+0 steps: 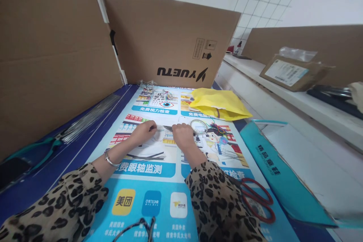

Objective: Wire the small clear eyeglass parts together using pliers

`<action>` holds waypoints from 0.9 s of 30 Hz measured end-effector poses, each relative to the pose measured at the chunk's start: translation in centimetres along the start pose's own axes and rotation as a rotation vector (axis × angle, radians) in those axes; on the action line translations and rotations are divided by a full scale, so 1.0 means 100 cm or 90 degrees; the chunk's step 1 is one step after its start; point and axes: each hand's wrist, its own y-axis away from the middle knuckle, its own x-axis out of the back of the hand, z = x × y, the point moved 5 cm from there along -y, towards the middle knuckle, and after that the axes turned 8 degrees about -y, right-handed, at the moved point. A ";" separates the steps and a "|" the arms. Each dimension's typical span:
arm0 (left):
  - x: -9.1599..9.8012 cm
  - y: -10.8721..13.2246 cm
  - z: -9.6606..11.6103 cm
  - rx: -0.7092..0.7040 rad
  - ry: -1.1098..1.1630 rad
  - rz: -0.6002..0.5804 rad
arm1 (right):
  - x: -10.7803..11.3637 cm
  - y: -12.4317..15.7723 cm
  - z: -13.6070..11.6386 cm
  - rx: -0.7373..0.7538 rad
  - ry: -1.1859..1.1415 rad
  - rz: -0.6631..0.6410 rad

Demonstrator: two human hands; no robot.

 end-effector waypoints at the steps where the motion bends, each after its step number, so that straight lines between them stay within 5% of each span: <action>1: 0.000 0.000 -0.001 0.005 0.006 -0.005 | 0.000 0.000 0.000 0.000 -0.002 0.000; 16: -0.005 0.000 -0.011 0.086 0.423 -0.127 | 0.002 0.002 0.000 -0.007 -0.077 0.062; 27: -0.007 0.004 -0.012 0.143 0.551 -0.197 | -0.005 0.002 -0.004 -0.008 -0.123 0.061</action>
